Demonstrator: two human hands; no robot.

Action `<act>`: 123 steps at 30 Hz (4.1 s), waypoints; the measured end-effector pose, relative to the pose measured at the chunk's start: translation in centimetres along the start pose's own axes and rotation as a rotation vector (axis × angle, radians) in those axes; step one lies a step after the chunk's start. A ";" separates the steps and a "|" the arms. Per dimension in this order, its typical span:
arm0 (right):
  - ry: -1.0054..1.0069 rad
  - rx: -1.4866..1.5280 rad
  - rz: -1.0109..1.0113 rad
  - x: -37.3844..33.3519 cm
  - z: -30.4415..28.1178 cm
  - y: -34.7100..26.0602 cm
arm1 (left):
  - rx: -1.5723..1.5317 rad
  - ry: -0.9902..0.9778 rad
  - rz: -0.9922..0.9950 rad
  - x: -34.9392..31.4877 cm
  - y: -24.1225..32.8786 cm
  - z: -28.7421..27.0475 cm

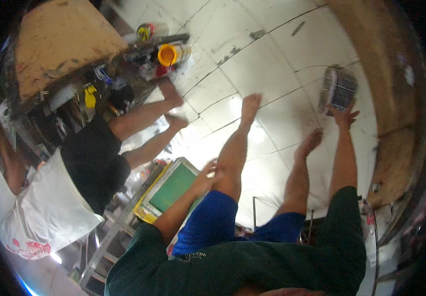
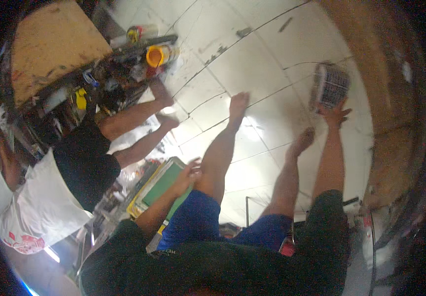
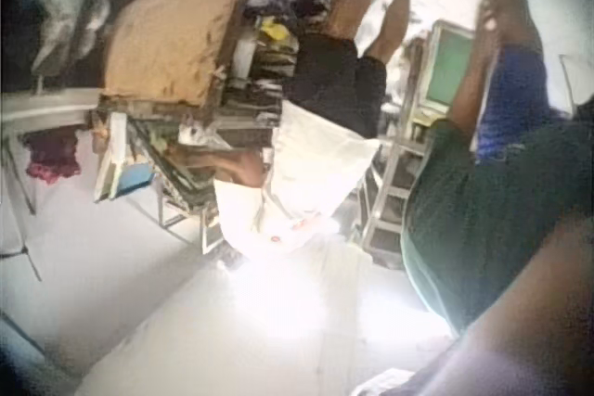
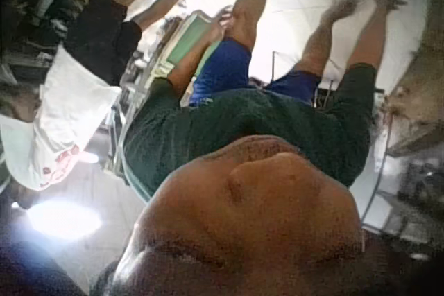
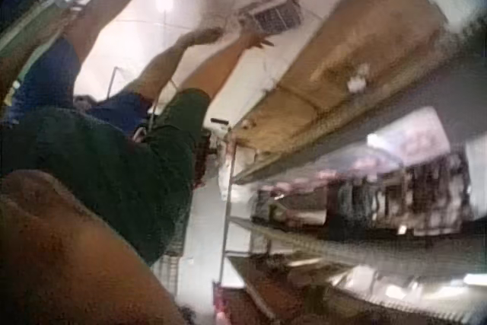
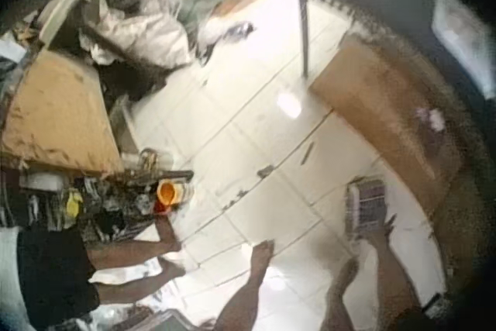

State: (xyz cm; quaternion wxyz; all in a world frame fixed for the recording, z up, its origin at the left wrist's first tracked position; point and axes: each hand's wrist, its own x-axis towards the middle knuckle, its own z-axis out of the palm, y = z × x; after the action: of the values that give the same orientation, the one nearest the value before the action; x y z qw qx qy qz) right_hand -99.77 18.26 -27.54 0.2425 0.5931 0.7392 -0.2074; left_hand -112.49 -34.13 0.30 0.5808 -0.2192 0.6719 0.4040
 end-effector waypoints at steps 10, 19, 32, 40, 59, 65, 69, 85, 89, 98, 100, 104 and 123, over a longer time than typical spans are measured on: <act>0.134 0.161 -0.378 4.2 6.5 -2.6 | 0.849 -0.019 0.241 -3.5 1.8 7.6; -0.999 0.879 -0.421 -12.3 16.4 -30.1 | 0.727 0.014 0.223 -3.5 1.2 8.0; -0.737 0.291 -0.319 -22.0 10.6 -11.6 | 0.660 0.089 0.110 -3.1 3.6 8.8; -0.353 0.462 -0.040 -13.0 -29.9 5.8 | 0.825 0.349 -0.077 -7.7 1.2 11.0; -0.501 -0.023 -0.502 -19.8 -56.3 -22.8 | -0.170 0.318 0.457 -6.6 30.2 -8.0; -0.505 0.311 -0.393 -20.5 -60.0 -33.7 | 0.024 0.038 0.667 -16.8 50.4 -10.6; -0.651 0.391 -0.380 -19.8 -60.6 -44.0 | 0.045 -0.015 0.783 -16.2 59.0 -11.6; -0.924 0.432 -0.972 -22.2 -68.9 -102.7 | -0.997 0.404 0.832 -19.6 80.3 -28.2; -1.010 0.478 -1.088 -26.3 -70.0 -111.8 | -1.065 0.531 0.887 -18.1 86.5 -35.7; -0.845 0.558 -1.180 -32.0 -70.3 -134.9 | 0.131 1.889 1.356 -21.6 103.9 -52.9; -0.838 0.545 -1.163 -32.9 -68.6 -137.9 | 0.336 1.835 1.402 -22.4 106.6 -53.1; 0.087 0.724 -1.673 -36.5 -65.4 -137.7 | 0.362 1.724 1.335 -20.8 109.0 -56.5; 0.393 0.089 -2.045 -42.4 -63.9 -135.2 | -0.244 1.060 1.381 -23.1 112.0 -60.9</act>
State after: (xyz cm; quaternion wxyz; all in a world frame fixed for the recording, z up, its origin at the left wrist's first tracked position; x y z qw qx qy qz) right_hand -231.54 -5.18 51.55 -0.1958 -0.2844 0.9071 -0.2406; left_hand -229.45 -22.06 54.66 -0.2090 0.0169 0.7879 0.5790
